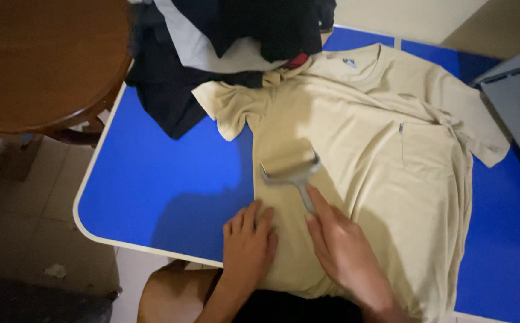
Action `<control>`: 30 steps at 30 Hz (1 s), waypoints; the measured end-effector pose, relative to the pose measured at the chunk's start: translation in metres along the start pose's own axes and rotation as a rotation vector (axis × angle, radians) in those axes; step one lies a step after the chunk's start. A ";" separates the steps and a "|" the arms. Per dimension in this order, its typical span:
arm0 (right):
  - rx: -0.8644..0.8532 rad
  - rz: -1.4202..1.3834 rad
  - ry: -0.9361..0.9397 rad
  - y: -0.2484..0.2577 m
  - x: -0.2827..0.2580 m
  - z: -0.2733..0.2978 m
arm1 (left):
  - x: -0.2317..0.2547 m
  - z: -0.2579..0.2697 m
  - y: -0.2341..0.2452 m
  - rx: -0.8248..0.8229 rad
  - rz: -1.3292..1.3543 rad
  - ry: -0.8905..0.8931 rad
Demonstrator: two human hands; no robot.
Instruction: The person lays a beige t-shirt flat on a blue table and uses a lint roller to roll over the entire surface of the shirt, including the sleeves and body, repeatedly to remove lint or debris.
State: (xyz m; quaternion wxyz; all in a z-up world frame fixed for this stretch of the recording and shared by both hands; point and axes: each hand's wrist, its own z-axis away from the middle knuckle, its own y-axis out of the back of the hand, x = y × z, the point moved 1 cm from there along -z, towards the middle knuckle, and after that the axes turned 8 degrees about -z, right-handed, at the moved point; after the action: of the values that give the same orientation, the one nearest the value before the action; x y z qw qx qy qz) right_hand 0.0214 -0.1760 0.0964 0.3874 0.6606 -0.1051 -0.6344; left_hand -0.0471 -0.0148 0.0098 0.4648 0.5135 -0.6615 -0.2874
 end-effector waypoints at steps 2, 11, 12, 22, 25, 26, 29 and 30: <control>-0.030 0.042 -0.043 -0.011 0.005 -0.022 | 0.002 0.007 -0.003 -0.046 -0.034 -0.022; 0.020 0.051 0.051 0.002 -0.015 -0.039 | -0.003 0.014 -0.002 -0.277 0.325 0.128; 0.001 0.057 0.001 0.005 -0.017 -0.032 | -0.005 0.014 0.001 -0.291 0.356 0.133; -0.004 0.044 0.008 -0.015 -0.002 -0.077 | -0.006 0.010 0.026 -0.402 0.444 0.208; 0.123 -0.012 0.124 0.006 0.013 -0.043 | -0.033 -0.016 0.020 -0.297 0.249 0.206; 0.129 -0.027 0.142 0.010 0.017 -0.033 | -0.047 -0.031 0.014 -0.323 0.171 0.229; 0.146 -0.043 0.180 0.012 0.020 -0.023 | -0.088 -0.088 -0.004 -0.269 0.054 0.193; 0.150 -0.028 0.179 0.007 0.018 -0.030 | -0.094 -0.109 -0.012 -0.218 0.025 0.181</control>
State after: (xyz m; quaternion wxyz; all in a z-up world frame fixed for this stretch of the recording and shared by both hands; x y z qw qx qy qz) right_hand 0.0550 -0.1808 0.0845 0.3357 0.7433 -0.1079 -0.5685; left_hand 0.0613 0.0809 0.0131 0.5792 0.4756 -0.5880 -0.3044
